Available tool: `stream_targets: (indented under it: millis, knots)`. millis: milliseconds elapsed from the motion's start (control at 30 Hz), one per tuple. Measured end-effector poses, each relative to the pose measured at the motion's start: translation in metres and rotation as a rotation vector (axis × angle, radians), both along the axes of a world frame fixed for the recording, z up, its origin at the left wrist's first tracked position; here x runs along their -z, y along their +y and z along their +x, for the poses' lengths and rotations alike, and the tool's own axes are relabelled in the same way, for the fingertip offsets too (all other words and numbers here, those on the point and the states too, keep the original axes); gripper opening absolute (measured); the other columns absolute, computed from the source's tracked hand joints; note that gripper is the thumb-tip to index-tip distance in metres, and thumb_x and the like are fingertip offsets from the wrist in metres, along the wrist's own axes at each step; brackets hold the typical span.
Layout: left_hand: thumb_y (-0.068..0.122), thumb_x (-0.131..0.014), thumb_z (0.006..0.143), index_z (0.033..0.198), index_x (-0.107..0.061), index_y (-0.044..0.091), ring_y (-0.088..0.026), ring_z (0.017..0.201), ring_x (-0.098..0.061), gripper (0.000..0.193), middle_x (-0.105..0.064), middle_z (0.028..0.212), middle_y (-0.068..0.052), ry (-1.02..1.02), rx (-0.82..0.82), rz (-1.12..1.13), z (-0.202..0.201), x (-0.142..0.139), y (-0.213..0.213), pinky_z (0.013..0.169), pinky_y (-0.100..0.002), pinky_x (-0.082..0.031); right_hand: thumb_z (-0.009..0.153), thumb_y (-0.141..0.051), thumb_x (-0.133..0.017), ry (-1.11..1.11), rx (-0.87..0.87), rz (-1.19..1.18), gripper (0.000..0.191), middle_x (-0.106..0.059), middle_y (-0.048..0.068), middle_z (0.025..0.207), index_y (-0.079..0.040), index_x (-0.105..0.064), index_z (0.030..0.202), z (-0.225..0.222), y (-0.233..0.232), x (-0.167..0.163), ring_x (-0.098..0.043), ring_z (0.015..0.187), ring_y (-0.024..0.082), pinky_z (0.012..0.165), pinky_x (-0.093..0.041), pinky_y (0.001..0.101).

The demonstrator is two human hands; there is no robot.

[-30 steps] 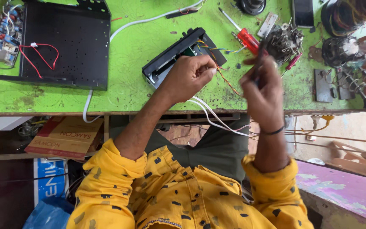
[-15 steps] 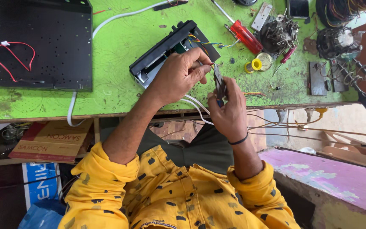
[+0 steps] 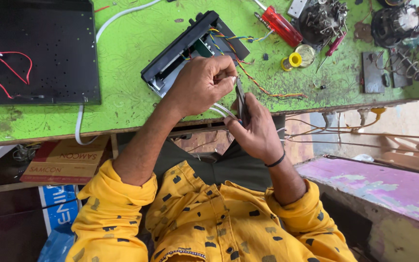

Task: The person strips wires, solders connections on a small circuit board, and installs the board into a black plastic housing. They use pliers to strip wire insulation and a soldering iron to attach wires to the board, then place the board inside the housing.

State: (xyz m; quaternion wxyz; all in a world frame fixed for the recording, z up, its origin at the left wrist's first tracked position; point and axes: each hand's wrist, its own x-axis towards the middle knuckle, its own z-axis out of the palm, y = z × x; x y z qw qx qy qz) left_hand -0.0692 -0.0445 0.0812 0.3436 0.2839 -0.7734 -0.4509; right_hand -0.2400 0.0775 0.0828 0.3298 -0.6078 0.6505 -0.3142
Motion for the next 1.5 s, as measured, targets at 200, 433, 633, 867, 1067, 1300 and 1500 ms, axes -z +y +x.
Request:
stream_targets:
  millis: [200,433,633,867,1067,1300,1500]
  knots:
    - [0.02,-0.068,0.088,0.089,-0.063,0.006,-0.014,0.053,-0.051,0.015,-0.055,0.06,-0.003,-0.074,0.043,0.062,0.0,0.002,-0.002,0.054,-0.035,-0.041,0.086,-0.02,-0.069,-0.349,0.014,0.047,0.022,-0.05,-0.003,0.072,-0.007,-0.051,0.088,0.008,0.008,0.016,-0.045,0.065,0.006,0.057,-0.037,0.0245]
    - [0.021,-0.067,0.088,0.09,-0.064,0.006,-0.017,0.053,-0.051,0.016,-0.055,0.059,-0.004,-0.108,0.054,0.054,0.001,0.003,-0.003,0.054,-0.037,-0.04,0.089,-0.01,-0.067,-0.57,-0.007,0.072,0.017,-0.045,-0.005,0.075,-0.008,-0.049,0.09,0.003,0.012,0.039,-0.04,0.066,0.004,0.056,-0.033,0.0222]
    - [0.024,-0.068,0.087,0.091,-0.065,0.007,-0.019,0.056,-0.055,0.017,-0.059,0.061,-0.004,-0.145,0.044,-0.003,-0.001,0.003,-0.002,0.056,-0.039,-0.042,0.093,-0.004,-0.062,-0.644,0.07,0.135,0.012,-0.05,-0.002,0.07,-0.007,-0.052,0.087,0.006,0.012,0.047,-0.043,0.056,0.005,0.05,-0.035,0.0239]
    - [0.02,-0.068,0.097,0.098,-0.064,0.004,-0.016,0.062,-0.06,0.016,-0.064,0.069,-0.005,-0.011,0.1,0.093,0.002,0.001,-0.002,0.059,-0.035,-0.048,0.094,-0.005,-0.056,-1.169,0.065,0.108,0.005,-0.055,0.002,0.078,-0.005,-0.058,0.099,-0.008,0.017,-0.003,-0.054,0.065,0.012,0.059,-0.044,0.0296]
    - [0.013,-0.066,0.102,0.102,-0.061,0.003,-0.01,0.079,-0.077,0.011,-0.076,0.084,-0.004,0.074,0.09,0.132,-0.002,0.0,-0.001,0.064,-0.028,-0.059,0.094,-0.008,-0.063,0.283,0.198,-0.16,0.015,-0.055,0.011,0.078,-0.001,-0.063,0.108,-0.03,0.001,-0.022,-0.054,0.069,0.028,0.067,-0.043,0.0424]
    - [0.01,-0.066,0.103,0.098,-0.055,0.002,-0.009,0.072,-0.074,0.014,-0.075,0.08,-0.005,0.095,0.047,0.219,-0.002,0.001,0.0,0.055,-0.025,-0.058,0.087,-0.002,-0.065,0.239,0.07,-0.398,0.021,-0.056,0.017,0.09,0.002,-0.057,0.106,-0.015,-0.01,-0.001,-0.057,0.084,0.037,0.076,-0.046,0.0448]
    - [0.011,-0.063,0.104,0.1,-0.056,0.004,-0.008,0.063,-0.069,0.012,-0.073,0.075,-0.003,0.07,0.043,0.282,-0.002,-0.002,-0.001,0.053,-0.025,-0.054,0.088,-0.003,-0.067,0.193,0.082,-0.349,0.018,-0.056,0.016,0.088,0.002,-0.059,0.103,-0.014,-0.016,0.005,-0.057,0.08,0.035,0.073,-0.046,0.0427]
